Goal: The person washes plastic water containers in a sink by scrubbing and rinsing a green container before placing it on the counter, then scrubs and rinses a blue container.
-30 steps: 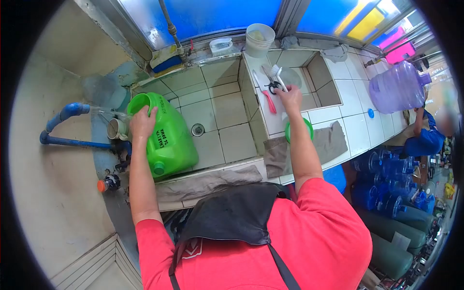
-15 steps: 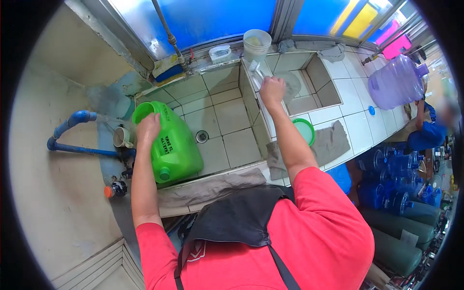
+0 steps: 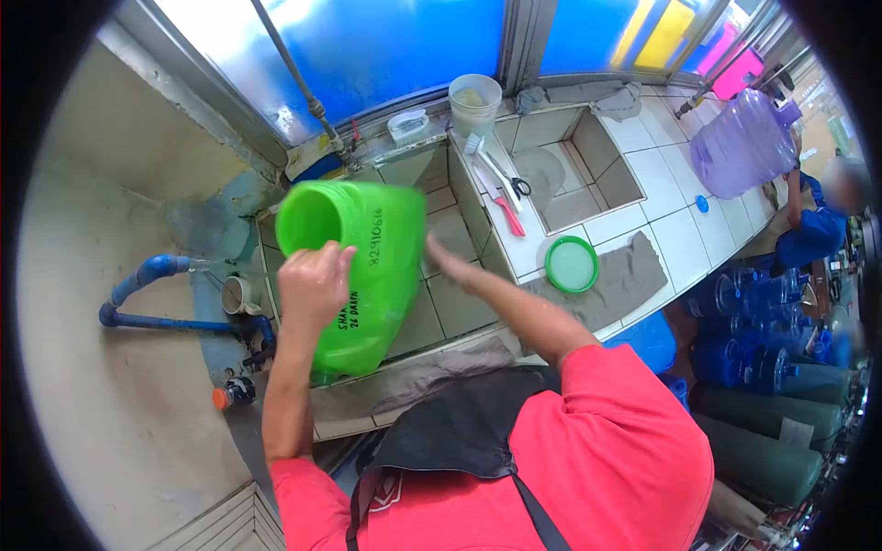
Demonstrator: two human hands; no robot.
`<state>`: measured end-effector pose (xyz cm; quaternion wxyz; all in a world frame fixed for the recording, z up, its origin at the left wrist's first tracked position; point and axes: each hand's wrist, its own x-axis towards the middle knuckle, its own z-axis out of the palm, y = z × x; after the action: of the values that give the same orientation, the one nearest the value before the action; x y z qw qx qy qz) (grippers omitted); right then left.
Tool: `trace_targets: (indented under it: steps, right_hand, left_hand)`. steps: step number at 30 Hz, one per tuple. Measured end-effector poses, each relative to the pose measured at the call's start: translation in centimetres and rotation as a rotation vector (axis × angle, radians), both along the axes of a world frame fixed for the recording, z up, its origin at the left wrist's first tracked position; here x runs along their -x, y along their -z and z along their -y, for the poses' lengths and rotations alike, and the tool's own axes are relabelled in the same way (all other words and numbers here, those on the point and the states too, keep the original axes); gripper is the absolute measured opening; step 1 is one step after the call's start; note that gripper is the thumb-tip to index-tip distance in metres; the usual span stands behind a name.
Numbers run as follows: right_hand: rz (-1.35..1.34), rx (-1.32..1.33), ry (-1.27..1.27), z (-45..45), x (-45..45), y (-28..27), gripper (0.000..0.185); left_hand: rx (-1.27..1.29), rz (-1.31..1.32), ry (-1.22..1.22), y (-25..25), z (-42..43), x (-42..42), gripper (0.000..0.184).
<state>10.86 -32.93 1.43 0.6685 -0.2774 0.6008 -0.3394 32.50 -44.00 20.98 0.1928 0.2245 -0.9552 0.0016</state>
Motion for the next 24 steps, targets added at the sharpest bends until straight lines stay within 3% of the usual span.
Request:
trace_targets:
  steps: [1,2,3,4,6,9,10,11,13,14,15,16,17,19,20,21,22,23,24]
  right_hand:
    - [-0.086,0.429,0.311,4.0,1.9,5.7,0.096]
    - [-0.101,0.383,0.509,4.7,3.8,0.7,0.106]
    - [0.01,0.676,0.64,7.7,7.2,1.3,0.103]
    - [0.09,0.85,0.563,7.3,8.8,-4.8,0.097]
    - [-0.059,0.818,0.568,6.3,10.5,-11.8,0.093]
    - [-0.127,0.815,0.615,5.1,9.8,-8.9,0.09]
    - [-0.179,0.867,0.826,6.3,8.4,-4.3,0.093]
    - [-0.141,0.721,0.846,5.4,6.9,-2.2,0.096]
    - [-0.098,0.562,0.846,3.8,4.5,1.2,0.1]
    - [0.017,0.316,0.781,3.4,4.3,2.5,0.105]
    - [0.125,0.068,0.71,3.0,4.2,3.3,0.111]
    - [0.094,0.074,0.66,2.8,4.5,3.5,0.119]
    - [0.091,0.069,0.647,3.1,5.1,3.5,0.119]
    - [0.008,-0.002,0.615,4.1,6.3,2.9,0.111]
    - [-0.112,0.024,0.508,4.1,6.3,0.2,0.11]
    - [-0.194,0.016,0.456,5.1,7.6,0.9,0.108]
    - [-0.222,0.029,0.375,5.5,8.2,-1.0,0.107]
    - [-0.25,0.042,0.294,5.7,8.5,-4.4,0.106]
    - [-0.368,0.096,0.191,6.1,9.0,-7.5,0.107]
  left_hand:
    - [0.049,-0.089,0.052,-2.4,-0.6,-0.9,0.02]
    - [0.099,-0.239,0.139,-4.3,-0.9,-1.9,0.02]
    - [0.15,-0.388,0.225,-5.5,-1.1,-3.2,0.021]
    - [0.199,-0.429,0.224,-5.6,-1.6,-5.2,0.023]
    - [0.237,-0.463,0.212,-4.8,-2.1,-7.3,0.026]
    - [0.218,-0.461,0.201,0.1,-1.8,-8.4,0.026]
    - [0.221,-0.468,0.198,1.6,-1.5,-8.5,0.026]
    - [0.22,-0.473,0.189,2.6,-1.6,-8.7,0.027]
    - [-0.082,-0.442,0.077,3.4,-0.9,-7.7,0.029]
    - [-0.084,-0.442,0.059,3.5,-0.5,-7.8,0.029]
    - [-0.328,-0.392,-0.103,3.6,0.0,-8.0,0.03]
    - [-0.576,-0.337,-0.264,3.8,0.4,-8.2,0.032]
    - [-0.58,-0.342,-0.277,4.4,1.3,-8.6,0.032]
    - [-0.689,-0.492,-0.268,7.3,3.8,-9.8,0.038]
    - [-0.681,-0.499,-0.283,9.2,5.2,-10.5,0.038]
    - [-0.718,-0.693,-0.31,11.7,6.5,-11.3,0.04]
    - [-0.753,-0.887,-0.337,14.3,7.5,-12.1,0.042]
    - [-0.747,-0.894,-0.355,17.0,8.3,-12.9,0.042]
    - [-0.968,-1.038,-0.384,19.7,9.1,-13.6,0.044]
